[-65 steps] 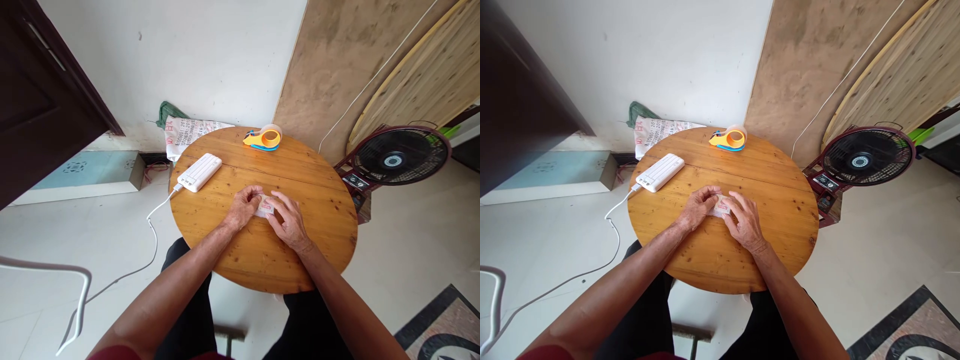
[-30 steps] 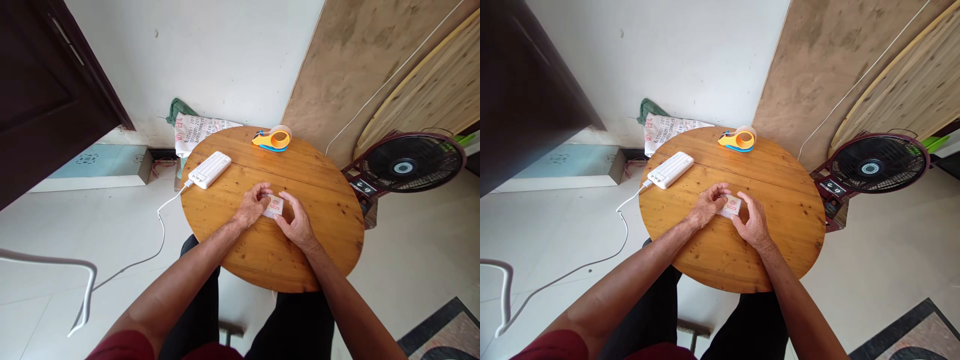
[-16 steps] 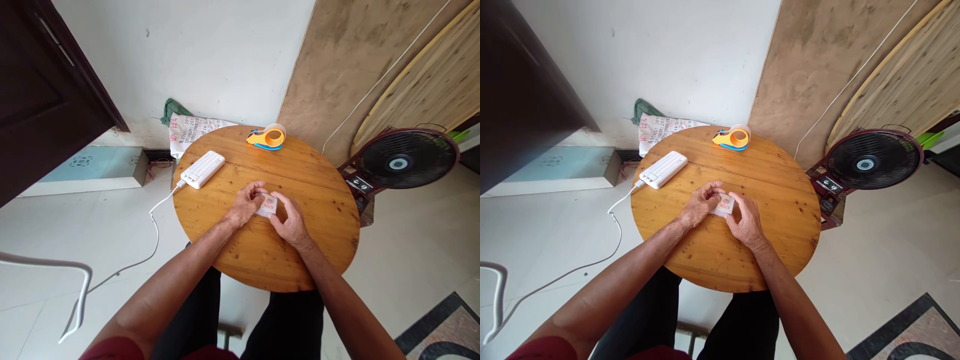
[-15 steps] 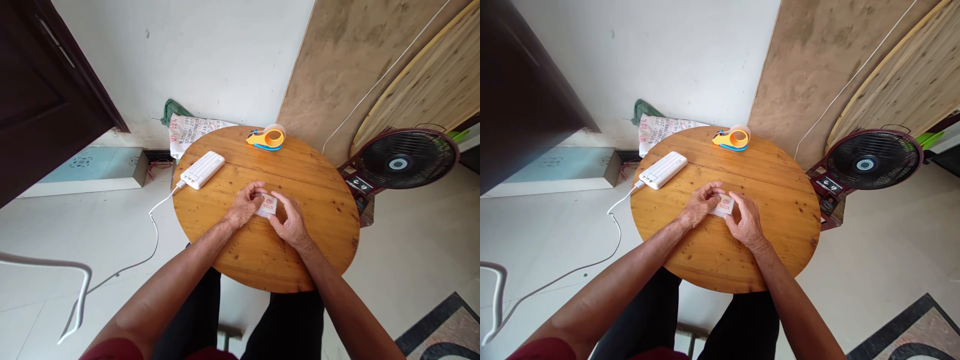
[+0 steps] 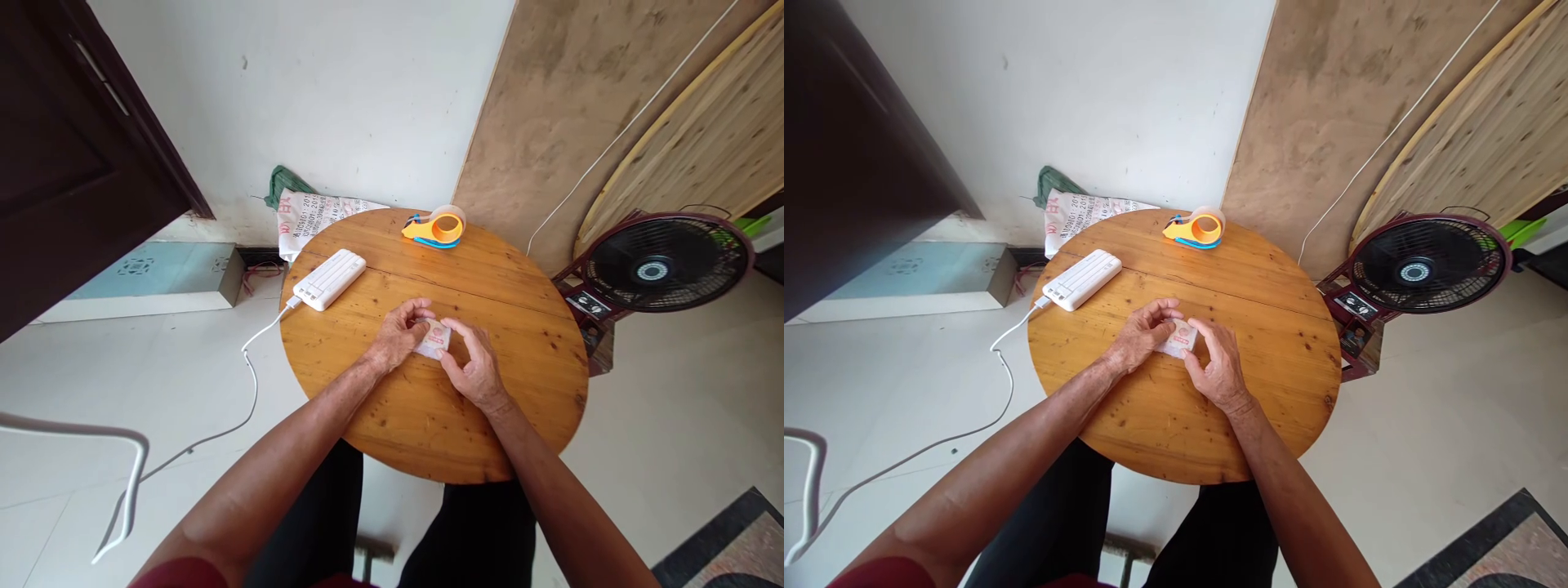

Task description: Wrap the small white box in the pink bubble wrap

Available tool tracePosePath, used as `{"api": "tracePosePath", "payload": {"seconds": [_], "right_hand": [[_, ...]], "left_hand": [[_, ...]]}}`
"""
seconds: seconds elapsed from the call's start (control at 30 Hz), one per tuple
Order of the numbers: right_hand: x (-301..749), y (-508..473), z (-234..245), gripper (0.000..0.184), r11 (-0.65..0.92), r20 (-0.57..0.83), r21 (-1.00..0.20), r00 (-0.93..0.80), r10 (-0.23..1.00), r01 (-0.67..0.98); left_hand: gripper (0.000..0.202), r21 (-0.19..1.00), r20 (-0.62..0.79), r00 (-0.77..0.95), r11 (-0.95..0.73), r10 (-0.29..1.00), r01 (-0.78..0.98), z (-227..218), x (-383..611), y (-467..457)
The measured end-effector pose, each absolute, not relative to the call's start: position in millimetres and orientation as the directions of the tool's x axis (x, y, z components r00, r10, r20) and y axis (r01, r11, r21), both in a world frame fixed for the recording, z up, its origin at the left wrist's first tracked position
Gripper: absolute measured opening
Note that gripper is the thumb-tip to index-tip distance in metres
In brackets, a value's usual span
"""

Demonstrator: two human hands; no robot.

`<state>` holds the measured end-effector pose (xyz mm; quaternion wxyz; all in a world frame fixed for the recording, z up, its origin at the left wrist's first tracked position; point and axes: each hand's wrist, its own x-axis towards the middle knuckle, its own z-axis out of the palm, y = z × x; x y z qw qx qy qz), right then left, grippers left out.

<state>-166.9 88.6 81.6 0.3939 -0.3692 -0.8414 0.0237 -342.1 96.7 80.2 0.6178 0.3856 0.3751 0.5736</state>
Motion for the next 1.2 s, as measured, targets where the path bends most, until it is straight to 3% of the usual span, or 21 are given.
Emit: {"api": "tracePosePath", "payload": {"seconds": [0.6,0.87,1.03,1.2], "right_hand": [[-168.0,88.2,85.6,0.048,0.753,0.676,-0.267,-0.440,0.591,0.601],[-166.5,87.4,85.5,0.059,0.724,0.654,-0.317,-0.412,0.635,0.613],[-167.7,88.5,82.3,0.052,0.717,0.625,-0.347,-0.421,0.657,0.605],[-167.8,88.7,81.3,0.052,0.731,0.644,-0.295,-0.437,0.628,0.615]], "left_hand": [[0.045,0.933,0.004,0.065,0.019,0.998,-0.360,81.0,-345.6,96.6],[0.053,0.934,-0.020,-0.002,0.018,1.000,-0.358,81.2,-349.3,97.3],[0.054,0.935,-0.038,0.044,0.051,0.998,-0.352,80.0,-347.0,97.1],[0.050,0.928,-0.016,0.065,0.039,0.998,-0.371,78.4,-346.0,98.0]]}}
